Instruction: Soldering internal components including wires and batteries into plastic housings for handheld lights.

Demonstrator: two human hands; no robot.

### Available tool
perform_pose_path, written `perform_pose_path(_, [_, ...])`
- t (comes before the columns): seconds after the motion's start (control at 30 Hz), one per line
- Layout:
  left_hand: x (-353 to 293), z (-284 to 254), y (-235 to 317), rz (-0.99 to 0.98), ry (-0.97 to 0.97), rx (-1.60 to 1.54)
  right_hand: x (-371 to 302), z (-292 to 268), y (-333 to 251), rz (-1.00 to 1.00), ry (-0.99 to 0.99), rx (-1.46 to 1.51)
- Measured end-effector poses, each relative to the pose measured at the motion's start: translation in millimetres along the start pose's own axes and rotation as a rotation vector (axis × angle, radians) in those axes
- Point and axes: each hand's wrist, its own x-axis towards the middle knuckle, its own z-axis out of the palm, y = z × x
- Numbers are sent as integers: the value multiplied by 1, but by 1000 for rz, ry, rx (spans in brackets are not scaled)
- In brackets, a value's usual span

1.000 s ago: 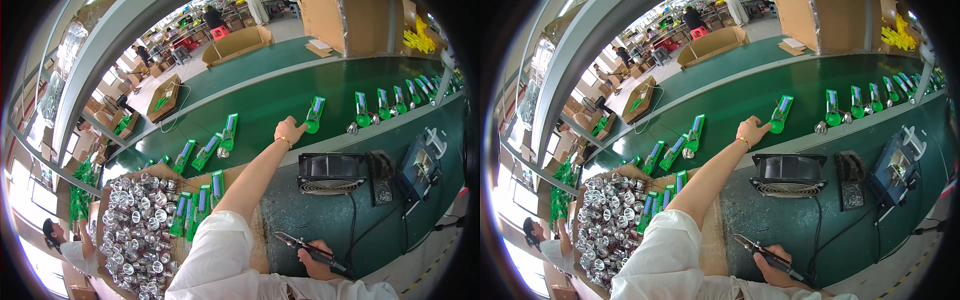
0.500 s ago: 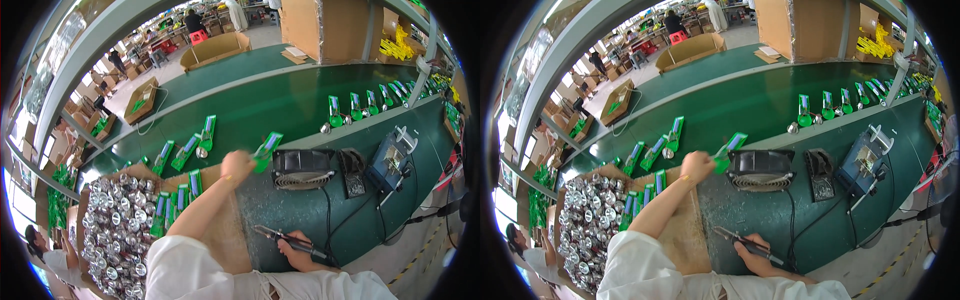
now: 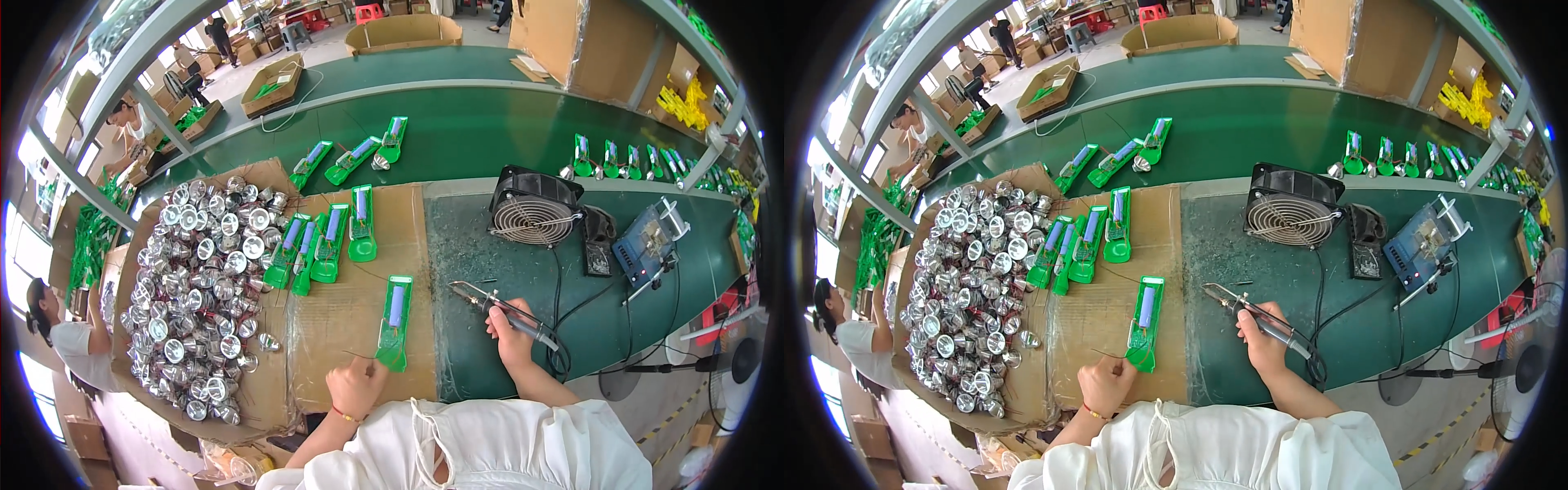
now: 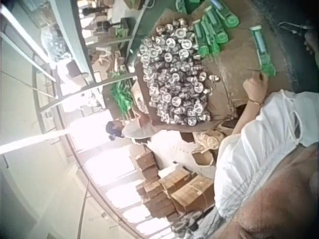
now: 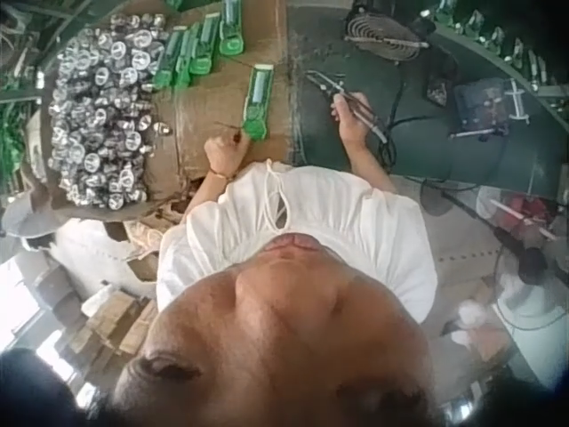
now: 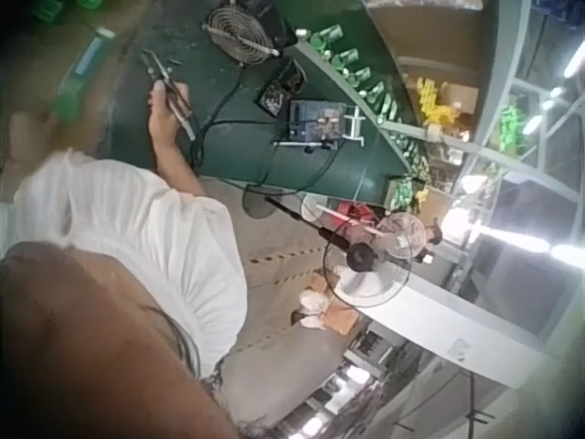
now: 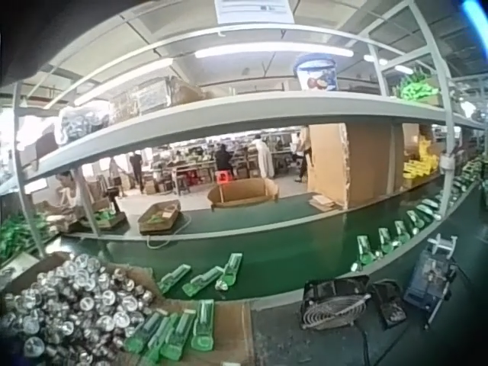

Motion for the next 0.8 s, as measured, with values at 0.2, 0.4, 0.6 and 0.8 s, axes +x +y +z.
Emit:
perform_pose_path(0.2, [35, -47, -22, -34, 188, 70, -9, -4, 1, -55, 37, 18])
perform_pose_path(0.4, [74, -93, -126, -759, 444, 530, -9, 2, -2, -60, 33, 8])
perform_pose_path(0.6, [48, -55, -122, -376, 410, 521, -5, -4, 3, -84, 41, 26])
perform_pose_path(0.8, [17, -40, -70, -83, 236, 465, -5, -1, 1, -85, 48, 39])
